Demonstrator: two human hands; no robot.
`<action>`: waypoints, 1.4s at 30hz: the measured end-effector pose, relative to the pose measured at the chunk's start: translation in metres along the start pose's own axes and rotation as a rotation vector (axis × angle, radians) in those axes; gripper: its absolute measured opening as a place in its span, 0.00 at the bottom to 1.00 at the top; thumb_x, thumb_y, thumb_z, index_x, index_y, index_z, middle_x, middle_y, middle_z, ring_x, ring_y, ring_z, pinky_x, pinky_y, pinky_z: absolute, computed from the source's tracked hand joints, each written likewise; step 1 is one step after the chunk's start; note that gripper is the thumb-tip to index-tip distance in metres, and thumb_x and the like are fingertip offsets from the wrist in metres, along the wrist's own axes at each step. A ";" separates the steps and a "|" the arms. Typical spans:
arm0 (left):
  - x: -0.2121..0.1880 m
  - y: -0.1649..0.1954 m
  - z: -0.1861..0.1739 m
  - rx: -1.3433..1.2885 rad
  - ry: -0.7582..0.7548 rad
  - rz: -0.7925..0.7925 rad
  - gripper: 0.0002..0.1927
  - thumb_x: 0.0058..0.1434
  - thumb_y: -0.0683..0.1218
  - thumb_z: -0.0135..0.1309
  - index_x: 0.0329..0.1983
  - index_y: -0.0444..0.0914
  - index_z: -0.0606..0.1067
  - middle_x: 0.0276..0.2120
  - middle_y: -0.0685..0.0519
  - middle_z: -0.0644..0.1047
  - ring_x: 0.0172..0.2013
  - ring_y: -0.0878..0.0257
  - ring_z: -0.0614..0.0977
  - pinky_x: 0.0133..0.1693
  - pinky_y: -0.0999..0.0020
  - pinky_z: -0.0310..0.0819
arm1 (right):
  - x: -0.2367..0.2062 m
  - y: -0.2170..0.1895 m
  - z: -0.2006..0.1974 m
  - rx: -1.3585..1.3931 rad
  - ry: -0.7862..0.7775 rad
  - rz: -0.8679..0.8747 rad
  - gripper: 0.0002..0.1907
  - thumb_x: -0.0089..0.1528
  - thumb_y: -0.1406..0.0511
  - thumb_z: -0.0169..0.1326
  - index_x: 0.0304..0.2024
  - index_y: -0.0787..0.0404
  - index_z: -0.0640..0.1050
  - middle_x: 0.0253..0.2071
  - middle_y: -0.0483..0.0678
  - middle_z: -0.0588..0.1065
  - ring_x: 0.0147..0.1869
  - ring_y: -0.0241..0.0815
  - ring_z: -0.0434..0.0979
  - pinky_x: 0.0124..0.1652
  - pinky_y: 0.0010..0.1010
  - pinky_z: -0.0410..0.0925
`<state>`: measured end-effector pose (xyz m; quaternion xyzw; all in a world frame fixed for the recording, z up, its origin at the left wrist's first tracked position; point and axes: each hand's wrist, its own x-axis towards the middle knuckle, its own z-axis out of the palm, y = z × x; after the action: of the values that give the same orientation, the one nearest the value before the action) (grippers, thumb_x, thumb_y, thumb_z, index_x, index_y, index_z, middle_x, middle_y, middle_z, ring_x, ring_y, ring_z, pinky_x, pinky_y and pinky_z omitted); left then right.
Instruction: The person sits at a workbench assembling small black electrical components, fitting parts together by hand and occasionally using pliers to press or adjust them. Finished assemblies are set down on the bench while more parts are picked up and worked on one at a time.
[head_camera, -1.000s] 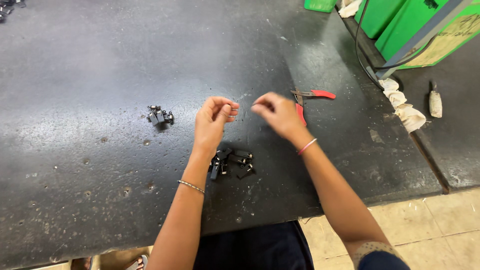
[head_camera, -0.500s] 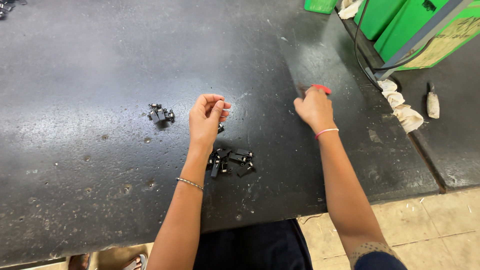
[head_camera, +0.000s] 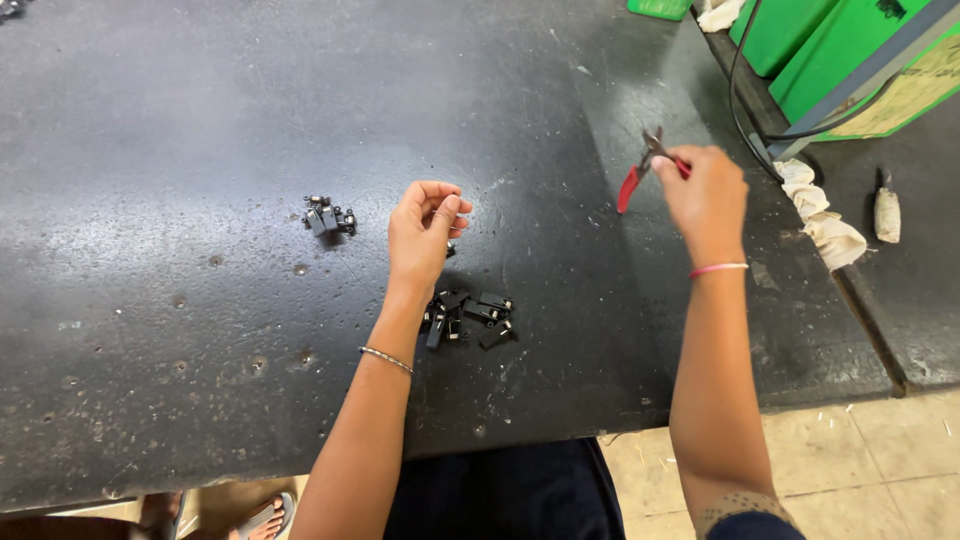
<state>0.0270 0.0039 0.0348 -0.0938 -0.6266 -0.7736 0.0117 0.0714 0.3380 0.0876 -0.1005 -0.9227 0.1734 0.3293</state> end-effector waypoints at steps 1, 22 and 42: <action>0.000 -0.001 0.001 0.000 -0.004 0.001 0.04 0.69 0.41 0.52 0.45 0.36 0.74 0.36 0.53 0.82 0.33 0.70 0.80 0.36 0.75 0.77 | 0.000 0.000 0.004 -0.011 -0.010 -0.011 0.12 0.65 0.57 0.61 0.43 0.58 0.85 0.38 0.56 0.77 0.42 0.58 0.78 0.42 0.45 0.69; -0.001 -0.017 0.001 -0.104 0.016 -0.052 0.09 0.65 0.38 0.56 0.48 0.31 0.80 0.37 0.50 0.83 0.36 0.67 0.83 0.41 0.72 0.82 | -0.012 -0.001 0.090 0.277 -0.187 -0.241 0.18 0.68 0.63 0.56 0.57 0.64 0.74 0.50 0.59 0.74 0.53 0.57 0.74 0.53 0.42 0.66; 0.003 -0.018 -0.014 -0.088 0.009 -0.051 0.08 0.65 0.38 0.58 0.45 0.31 0.80 0.35 0.50 0.83 0.34 0.66 0.83 0.39 0.72 0.81 | -0.065 -0.133 0.058 0.286 -0.211 -0.530 0.18 0.60 0.64 0.62 0.51 0.57 0.76 0.46 0.50 0.71 0.51 0.53 0.70 0.50 0.44 0.62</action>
<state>0.0194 -0.0054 0.0149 -0.0748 -0.5942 -0.8008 -0.0095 0.0741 0.1815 0.0594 0.2091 -0.9121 0.2191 0.2762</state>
